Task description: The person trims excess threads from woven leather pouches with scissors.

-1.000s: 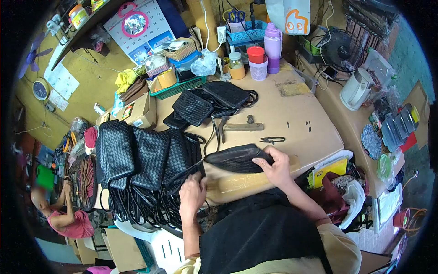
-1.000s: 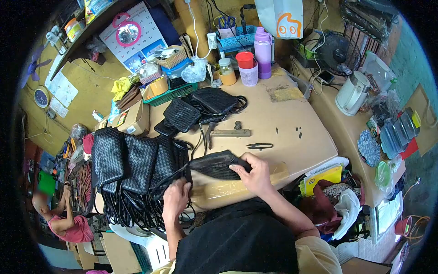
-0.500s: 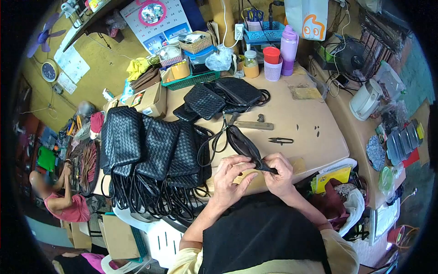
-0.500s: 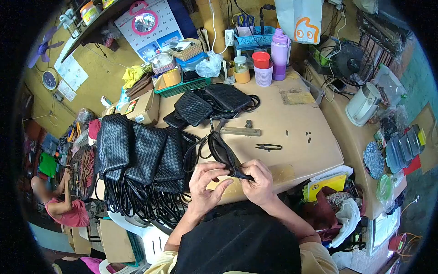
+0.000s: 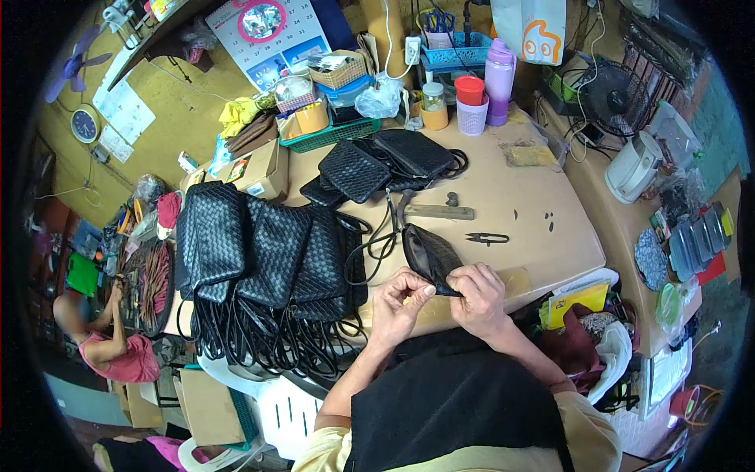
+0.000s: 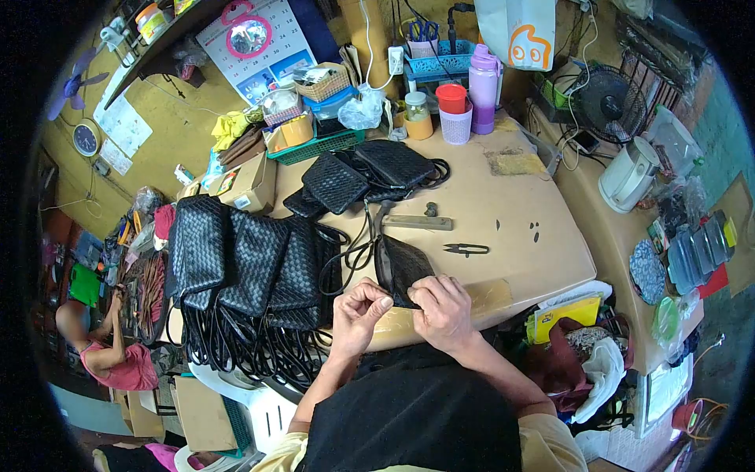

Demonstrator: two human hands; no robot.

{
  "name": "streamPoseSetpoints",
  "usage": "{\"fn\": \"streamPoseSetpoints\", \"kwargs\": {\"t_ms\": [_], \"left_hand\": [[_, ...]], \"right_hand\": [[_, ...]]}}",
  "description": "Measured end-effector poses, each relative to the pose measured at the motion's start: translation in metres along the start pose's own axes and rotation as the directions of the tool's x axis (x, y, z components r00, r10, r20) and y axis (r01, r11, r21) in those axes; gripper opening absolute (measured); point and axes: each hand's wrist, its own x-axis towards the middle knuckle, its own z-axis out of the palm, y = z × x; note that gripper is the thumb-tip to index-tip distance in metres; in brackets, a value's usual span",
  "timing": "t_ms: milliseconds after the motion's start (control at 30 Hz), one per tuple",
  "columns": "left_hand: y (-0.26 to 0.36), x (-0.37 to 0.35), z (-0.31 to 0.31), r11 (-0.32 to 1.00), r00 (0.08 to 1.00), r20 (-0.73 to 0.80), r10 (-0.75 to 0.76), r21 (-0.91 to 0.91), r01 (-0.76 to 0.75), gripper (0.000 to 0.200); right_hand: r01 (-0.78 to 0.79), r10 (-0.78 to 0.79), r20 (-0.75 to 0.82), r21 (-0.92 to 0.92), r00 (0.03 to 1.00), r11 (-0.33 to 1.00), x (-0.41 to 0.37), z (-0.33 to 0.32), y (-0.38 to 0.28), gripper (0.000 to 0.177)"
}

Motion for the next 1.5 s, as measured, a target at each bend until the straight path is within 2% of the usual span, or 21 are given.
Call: {"fn": "streamPoseSetpoints", "kwargs": {"t_ms": [133,267,333,433,633,700,767,833,867,900,933,967,1000,1033,1100,1233,1300,1333,1400,1433,1500], "left_hand": [[-0.006,0.001,-0.002,1.0,1.0,0.003,-0.022,-0.013,0.022,0.015],[-0.013,0.001,-0.001,0.988,0.998,0.024,-0.06,-0.141,0.063,0.017],[-0.017,0.001,0.0,0.976,0.995,0.039,-0.086,-0.199,0.092,0.017],[-0.019,0.0,0.002,0.926,0.984,0.048,-0.171,-0.333,0.178,0.017],[-0.018,0.001,-0.004,0.864,0.965,0.109,-0.24,-0.429,0.263,0.019],[-0.009,0.003,-0.005,0.746,0.957,0.147,-0.25,-0.601,0.287,0.021],[-0.009,0.004,-0.013,0.716,0.955,0.2,-0.22,-0.631,0.297,0.021],[-0.013,0.008,-0.017,0.334,0.915,0.401,-0.042,-0.858,0.391,0.021],[-0.015,0.01,-0.015,0.253,0.897,0.424,0.129,-0.888,0.383,0.016],[-0.011,0.008,-0.014,0.255,0.896,0.425,0.132,-0.888,0.384,0.016],[-0.004,0.005,-0.013,0.606,0.949,0.316,-0.016,-0.752,0.261,0.013],[0.002,0.002,-0.012,0.866,0.983,0.148,-0.106,-0.471,0.165,0.009],[0.003,0.002,-0.003,0.978,0.998,0.03,0.051,-0.202,-0.044,0.006],[0.005,0.002,-0.001,0.995,0.994,0.032,0.1,0.0,-0.1,0.015],[0.012,-0.002,0.001,0.991,0.996,0.041,-0.077,0.113,0.072,0.017],[0.0,-0.004,0.0,1.0,1.0,-0.001,0.008,-0.016,-0.008,0.014],[0.0,-0.005,-0.001,0.986,0.991,-0.044,0.127,0.118,-0.121,0.012],[0.0,-0.005,-0.003,0.986,0.991,-0.043,0.126,0.119,-0.121,0.012],[0.002,-0.005,-0.01,0.96,0.993,0.038,0.109,0.254,-0.115,0.009],[0.002,-0.004,-0.014,0.96,0.993,0.036,0.112,0.255,-0.117,0.009],[0.0,-0.002,-0.02,0.983,0.982,0.074,-0.173,-0.052,0.177,0.01]], "right_hand": [[-0.003,0.003,0.022,0.008,1.0,1.0,-0.001,0.002,0.002,0.021],[-0.03,0.029,0.036,0.016,0.999,0.999,0.003,-0.001,0.0,0.022],[-0.093,0.092,0.014,0.15,0.996,0.984,0.002,0.002,0.001,0.019],[-0.14,0.143,0.005,0.243,0.99,0.96,0.0,0.006,0.003,0.02],[-0.158,0.171,-0.013,0.316,0.985,0.936,0.0,0.009,0.002,0.021],[-0.209,0.227,-0.007,0.357,0.974,0.91,-0.004,0.011,0.009,0.02],[-0.259,0.281,0.0,0.395,0.96,0.881,-0.004,0.011,0.013,0.02],[-0.278,0.304,0.006,0.421,0.953,0.863,-0.004,0.01,0.014,0.022],[-0.277,0.304,0.004,0.421,0.953,0.864,-0.004,0.01,0.013,0.022],[-0.254,0.281,-0.006,0.407,0.96,0.878,-0.003,0.01,0.012,0.022],[-0.231,0.257,-0.015,0.392,0.966,0.891,-0.002,0.011,0.012,0.023],[-0.229,0.255,-0.016,0.392,0.967,0.891,-0.001,0.01,0.011,0.023],[-0.21,0.231,-0.017,0.358,0.973,0.91,0.0,0.009,0.009,0.022],[-0.19,0.206,-0.016,0.324,0.978,0.927,0.0,0.009,0.008,0.022],[-0.14,0.148,-0.014,0.251,0.989,0.958,-0.001,0.008,0.008,0.022],[-0.032,0.031,0.059,0.027,0.998,0.999,0.003,0.002,0.002,0.024],[-0.024,0.024,0.094,-0.001,0.995,1.0,0.002,0.001,0.002,0.025],[-0.011,0.014,0.131,-0.026,0.991,1.0,0.002,0.001,0.001,0.026],[-0.015,0.015,0.142,-0.005,0.99,1.0,0.003,0.0,0.001,0.026],[-0.02,0.017,0.152,0.015,0.988,1.0,0.003,0.0,0.001,0.026],[-0.052,0.044,0.16,0.051,0.986,0.997,0.003,0.001,0.0,0.026]]}}
